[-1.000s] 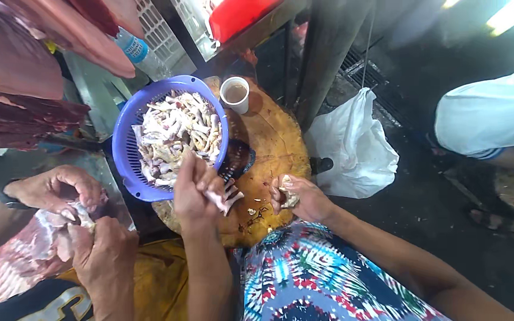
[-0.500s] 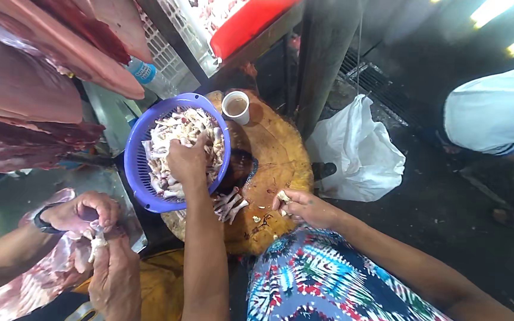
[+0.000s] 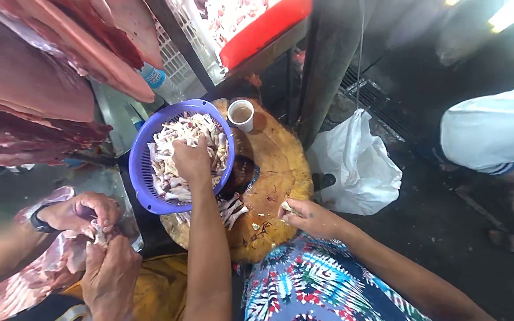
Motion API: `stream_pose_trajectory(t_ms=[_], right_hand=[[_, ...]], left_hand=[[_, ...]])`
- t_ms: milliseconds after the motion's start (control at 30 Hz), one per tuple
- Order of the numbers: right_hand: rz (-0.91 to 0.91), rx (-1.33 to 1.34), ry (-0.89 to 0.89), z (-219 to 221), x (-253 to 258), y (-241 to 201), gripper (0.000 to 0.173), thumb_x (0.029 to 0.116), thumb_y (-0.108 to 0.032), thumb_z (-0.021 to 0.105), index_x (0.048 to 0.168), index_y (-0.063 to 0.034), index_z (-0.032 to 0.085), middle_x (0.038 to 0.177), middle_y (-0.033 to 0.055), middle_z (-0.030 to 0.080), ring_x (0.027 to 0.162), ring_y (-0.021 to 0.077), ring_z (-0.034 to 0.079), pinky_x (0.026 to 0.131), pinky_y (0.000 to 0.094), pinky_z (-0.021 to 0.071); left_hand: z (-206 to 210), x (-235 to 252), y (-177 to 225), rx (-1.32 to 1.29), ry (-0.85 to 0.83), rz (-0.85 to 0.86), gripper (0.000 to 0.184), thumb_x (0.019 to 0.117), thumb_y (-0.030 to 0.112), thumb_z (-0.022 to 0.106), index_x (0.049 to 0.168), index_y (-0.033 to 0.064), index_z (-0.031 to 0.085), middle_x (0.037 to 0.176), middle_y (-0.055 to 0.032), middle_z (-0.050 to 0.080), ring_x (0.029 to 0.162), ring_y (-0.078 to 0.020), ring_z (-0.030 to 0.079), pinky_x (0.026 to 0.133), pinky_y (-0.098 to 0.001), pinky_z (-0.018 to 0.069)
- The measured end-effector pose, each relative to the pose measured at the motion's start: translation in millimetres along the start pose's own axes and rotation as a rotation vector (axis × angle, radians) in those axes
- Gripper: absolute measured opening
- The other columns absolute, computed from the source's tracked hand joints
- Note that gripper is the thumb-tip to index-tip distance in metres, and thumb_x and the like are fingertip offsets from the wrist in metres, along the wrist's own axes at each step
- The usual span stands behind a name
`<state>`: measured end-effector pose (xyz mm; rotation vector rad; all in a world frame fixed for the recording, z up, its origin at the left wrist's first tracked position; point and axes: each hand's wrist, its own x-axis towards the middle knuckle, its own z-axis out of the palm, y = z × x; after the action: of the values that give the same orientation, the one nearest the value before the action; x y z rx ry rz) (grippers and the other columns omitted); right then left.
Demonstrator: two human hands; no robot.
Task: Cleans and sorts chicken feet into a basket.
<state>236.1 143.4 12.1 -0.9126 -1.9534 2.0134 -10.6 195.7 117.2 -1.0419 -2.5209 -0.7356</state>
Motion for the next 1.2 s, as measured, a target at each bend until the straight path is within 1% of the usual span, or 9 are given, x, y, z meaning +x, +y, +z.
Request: stream_pose_trajectory(t_ms=[133, 267, 433, 533, 767, 867, 933, 1033, 1200], right_hand=[[0.01, 0.008, 0.029, -0.5, -5.6, -8.3, 0.026, 0.1033, -0.037, 0.056, 0.1, -0.0126, 0.064, 0.078, -0.0028, 0.056, 0.068, 0.0052, 0.054, 0.064, 0.026, 0.0468], [-0.118, 0.016, 0.215, -1.3, -10.8, 1.2, 0.031, 0.1065, -0.038, 0.052, 0.095, -0.0107, 0.062, 0.075, -0.003, 0.055, 0.067, 0.0048, 0.054, 0.063, 0.024, 0.0475], [-0.565, -0.265, 0.494, -3.9, -1.7, -26.7, 0.026, 0.1072, -0.026, 0.054, 0.119, -0.0049, 0.063, 0.105, 0.0056, 0.066, 0.094, 0.0066, 0.063, 0.085, 0.025, 0.056], [-0.558, -0.371, 0.464, -6.9, 8.9, -34.6, 0.037, 0.1059, -0.035, 0.057, 0.131, -0.009, 0.067, 0.114, 0.0117, 0.065, 0.102, 0.0129, 0.063, 0.09, 0.0294, 0.0558], [-0.485, -0.156, 0.187, 28.2, 0.6, -31.8, 0.047, 0.104, -0.044, 0.057, 0.118, 0.0013, 0.061, 0.112, 0.0119, 0.063, 0.103, 0.0118, 0.063, 0.091, 0.0294, 0.056], [-0.52, 0.04, 0.178, 22.1, -5.0, -35.5, 0.06, 0.1051, -0.058, 0.043, 0.125, -0.0038, 0.059, 0.115, 0.0034, 0.065, 0.106, 0.006, 0.062, 0.093, 0.0275, 0.0553], [-0.56, 0.072, 0.223, 20.6, -5.2, -35.6, 0.044, 0.107, -0.046, 0.049, 0.124, -0.0074, 0.061, 0.114, -0.0006, 0.062, 0.105, 0.002, 0.06, 0.092, 0.0228, 0.0531], [-0.613, -0.032, 0.319, 24.1, -3.4, -36.3, 0.027, 0.1016, -0.03, 0.065, 0.112, -0.0047, 0.062, 0.106, 0.0045, 0.062, 0.101, 0.0053, 0.061, 0.091, 0.0226, 0.0544], [-0.58, -0.35, 0.366, 20.8, -4.8, -38.5, 0.028, 0.1058, -0.031, 0.057, 0.1, -0.0039, 0.064, 0.096, 0.0086, 0.06, 0.091, 0.0126, 0.06, 0.082, 0.0251, 0.0535]], left_hand=[[38.3, 37.9, -45.1, -0.236, -0.442, -0.311, 0.045, 0.0931, 0.035, 0.067, 0.12, -0.0004, 0.064, 0.107, -0.029, 0.068, 0.102, -0.0493, 0.065, 0.083, -0.0721, 0.0489], [2.7, 1.7, -61.6, -0.458, -0.425, -0.274, 0.036, 0.0939, 0.028, 0.066, 0.12, 0.0026, 0.061, 0.086, -0.0158, 0.066, 0.067, -0.0276, 0.066, 0.063, -0.0515, 0.0567], [-48.9, -78.7, -53.5, -0.734, -0.704, -0.042, 0.022, 0.0899, 0.022, 0.069, 0.108, 0.0102, 0.07, 0.081, 0.0028, 0.07, 0.062, -0.0062, 0.065, 0.055, -0.0268, 0.0581], [-54.3, -110.3, -53.9, -1.07, -0.936, -0.084, 0.018, 0.091, 0.012, 0.07, 0.108, 0.0063, 0.07, 0.085, -0.0005, 0.071, 0.058, -0.0098, 0.066, 0.05, -0.0273, 0.0603], [-29.1, -134.7, -54.1, -1.737, -0.929, -0.538, 0.019, 0.0905, 0.025, 0.077, 0.095, 0.0086, 0.069, 0.074, -0.0009, 0.068, 0.056, -0.0045, 0.061, 0.052, -0.0206, 0.0537], [-23.2, -134.7, -56.5, -1.905, -1.051, -0.453, 0.02, 0.0971, 0.029, 0.069, 0.099, 0.0094, 0.068, 0.085, -0.0007, 0.065, 0.056, -0.0017, 0.053, 0.049, -0.0168, 0.0468], [-20.7, -134.8, -57.5, -1.968, -1.094, -0.325, 0.02, 0.0969, 0.03, 0.069, 0.104, 0.0115, 0.069, 0.097, 0.0, 0.067, 0.062, -0.0004, 0.056, 0.053, -0.0158, 0.0474], [-20.2, -137.6, -50.6, -1.951, -1.091, -0.225, 0.02, 0.0972, 0.03, 0.069, 0.107, 0.0128, 0.068, 0.102, 0.0007, 0.067, 0.073, -0.0023, 0.061, 0.061, -0.0175, 0.0527], [-21.6, -144.9, -44.5, -1.89, -0.94, -0.265, 0.021, 0.0958, 0.03, 0.07, 0.105, 0.0123, 0.066, 0.095, 0.0004, 0.066, 0.073, -0.0046, 0.062, 0.063, -0.0204, 0.0548]])
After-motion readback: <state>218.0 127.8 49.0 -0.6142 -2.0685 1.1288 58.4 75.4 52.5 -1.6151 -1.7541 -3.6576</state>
